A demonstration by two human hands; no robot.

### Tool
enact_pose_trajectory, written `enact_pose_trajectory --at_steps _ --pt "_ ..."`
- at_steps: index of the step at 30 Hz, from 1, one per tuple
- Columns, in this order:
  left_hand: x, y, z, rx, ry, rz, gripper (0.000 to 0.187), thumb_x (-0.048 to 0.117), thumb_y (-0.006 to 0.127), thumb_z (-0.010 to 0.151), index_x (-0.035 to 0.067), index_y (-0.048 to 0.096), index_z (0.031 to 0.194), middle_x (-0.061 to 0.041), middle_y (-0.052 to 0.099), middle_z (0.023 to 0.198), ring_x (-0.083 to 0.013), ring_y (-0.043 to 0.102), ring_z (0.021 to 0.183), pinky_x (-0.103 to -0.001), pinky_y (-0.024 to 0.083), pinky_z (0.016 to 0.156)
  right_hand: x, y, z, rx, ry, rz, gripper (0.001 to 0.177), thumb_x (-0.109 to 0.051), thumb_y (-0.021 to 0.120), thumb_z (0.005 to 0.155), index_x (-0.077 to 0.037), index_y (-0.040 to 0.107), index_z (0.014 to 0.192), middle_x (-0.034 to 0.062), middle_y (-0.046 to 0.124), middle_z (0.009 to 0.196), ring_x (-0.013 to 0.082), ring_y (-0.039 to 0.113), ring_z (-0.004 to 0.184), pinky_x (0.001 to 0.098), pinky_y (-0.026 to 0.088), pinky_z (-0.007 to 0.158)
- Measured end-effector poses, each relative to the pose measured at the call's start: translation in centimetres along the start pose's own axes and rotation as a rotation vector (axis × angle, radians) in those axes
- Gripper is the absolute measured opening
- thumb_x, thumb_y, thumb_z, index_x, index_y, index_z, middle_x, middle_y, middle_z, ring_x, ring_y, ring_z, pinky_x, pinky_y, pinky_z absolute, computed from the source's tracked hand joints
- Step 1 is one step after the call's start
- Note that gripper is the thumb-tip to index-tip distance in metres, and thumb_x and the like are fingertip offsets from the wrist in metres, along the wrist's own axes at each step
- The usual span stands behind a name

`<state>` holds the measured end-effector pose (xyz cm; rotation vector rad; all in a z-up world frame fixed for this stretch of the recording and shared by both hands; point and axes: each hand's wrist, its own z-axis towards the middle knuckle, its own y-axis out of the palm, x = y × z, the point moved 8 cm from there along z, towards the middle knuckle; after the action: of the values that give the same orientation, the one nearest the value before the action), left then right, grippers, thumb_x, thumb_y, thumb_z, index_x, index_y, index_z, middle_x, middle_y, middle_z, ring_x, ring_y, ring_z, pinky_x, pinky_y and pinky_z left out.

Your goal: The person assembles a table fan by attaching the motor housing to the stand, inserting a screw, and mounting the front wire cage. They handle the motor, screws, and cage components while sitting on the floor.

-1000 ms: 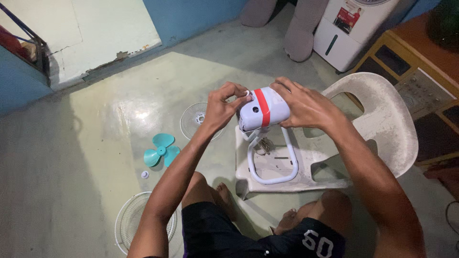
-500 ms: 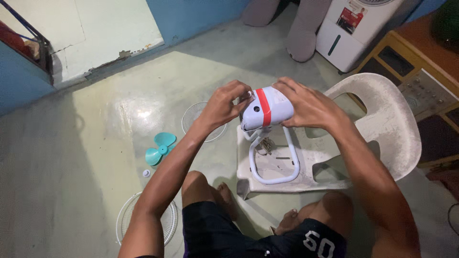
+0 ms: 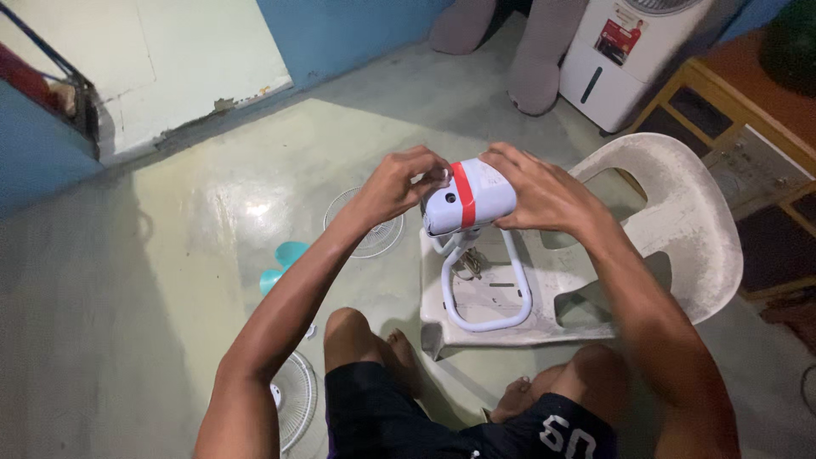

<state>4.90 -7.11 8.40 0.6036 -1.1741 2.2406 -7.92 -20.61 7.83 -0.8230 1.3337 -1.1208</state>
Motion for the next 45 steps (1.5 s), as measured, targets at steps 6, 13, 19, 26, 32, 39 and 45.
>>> enact_pose_trajectory --at_steps 6,13,19,26,32,39,45 --pt "-2.8 0.6 -0.9 0.027 -0.248 -0.432 0.018 0.014 0.075 0.096 0.003 0.075 0.111 -0.011 0.076 0.118 -0.0244 0.071 0.114 -0.040 0.057 0.104 0.1 -0.2 -0.3 0.023 -0.020 0.004 0.105 -0.025 0.093 0.049 -0.017 0.048 0.144 0.0101 0.043 0.153 0.0351 0.058 0.126 0.0465 0.052 0.101" --pt "-4.7 3.5 -0.6 -0.131 -0.441 -0.618 0.042 0.038 0.061 0.102 0.007 0.072 0.127 -0.009 0.062 0.145 -0.0240 0.056 0.135 -0.043 0.042 0.116 0.1 -0.1 -0.3 0.019 -0.006 0.005 0.107 -0.026 0.094 0.048 -0.017 0.048 0.144 0.0087 0.044 0.153 0.0332 0.057 0.127 0.0453 0.051 0.103" --pt "-5.2 4.0 -0.9 -0.243 -0.673 -0.665 0.072 0.043 0.067 0.085 0.018 0.048 0.149 -0.016 0.055 0.143 -0.0334 0.054 0.132 -0.048 0.044 0.108 -0.3 -0.1 -0.4 0.012 -0.056 0.016 0.105 -0.025 0.093 0.051 -0.016 0.047 0.146 0.0091 0.045 0.151 0.0341 0.057 0.128 0.0459 0.052 0.101" --pt "-4.5 4.0 -0.1 -0.352 -0.692 -0.589 0.084 0.050 0.064 0.078 0.016 0.048 0.153 -0.015 0.055 0.151 -0.0344 0.052 0.138 -0.050 0.039 0.112 -0.5 -0.4 -0.4 0.010 -0.034 0.004 0.105 -0.023 0.093 0.050 -0.017 0.048 0.145 0.0081 0.046 0.148 0.0333 0.056 0.126 0.0464 0.052 0.100" --pt "-4.7 4.3 -0.4 -0.347 -0.674 -0.628 0.084 0.049 0.064 0.081 0.013 0.045 0.155 -0.018 0.052 0.152 -0.0346 0.050 0.139 -0.050 0.036 0.115 -0.7 -0.6 -0.4 0.038 -0.040 0.015 0.105 -0.025 0.093 0.050 -0.016 0.048 0.145 0.0085 0.046 0.147 0.0335 0.055 0.127 0.0462 0.051 0.101" --pt "-5.1 5.1 -1.2 -0.333 -0.747 -0.754 0.087 0.063 0.060 0.083 0.014 0.045 0.154 -0.016 0.054 0.149 -0.0323 0.054 0.136 -0.048 0.047 0.105 -1.2 -1.1 -0.6 0.033 -0.056 0.019 0.102 -0.023 0.092 0.052 -0.014 0.049 0.144 0.0096 0.047 0.146 0.0343 0.056 0.127 0.0466 0.052 0.099" --pt "-5.9 5.4 -1.3 -0.270 -0.680 -0.689 0.081 0.057 0.063 0.084 0.010 0.054 0.149 -0.016 0.064 0.139 -0.0305 0.061 0.127 -0.044 0.050 0.104 -1.5 -1.1 -0.6 0.038 -0.018 0.021 0.102 -0.023 0.093 0.050 -0.015 0.050 0.142 0.0085 0.049 0.144 0.0345 0.058 0.123 0.0470 0.052 0.096"
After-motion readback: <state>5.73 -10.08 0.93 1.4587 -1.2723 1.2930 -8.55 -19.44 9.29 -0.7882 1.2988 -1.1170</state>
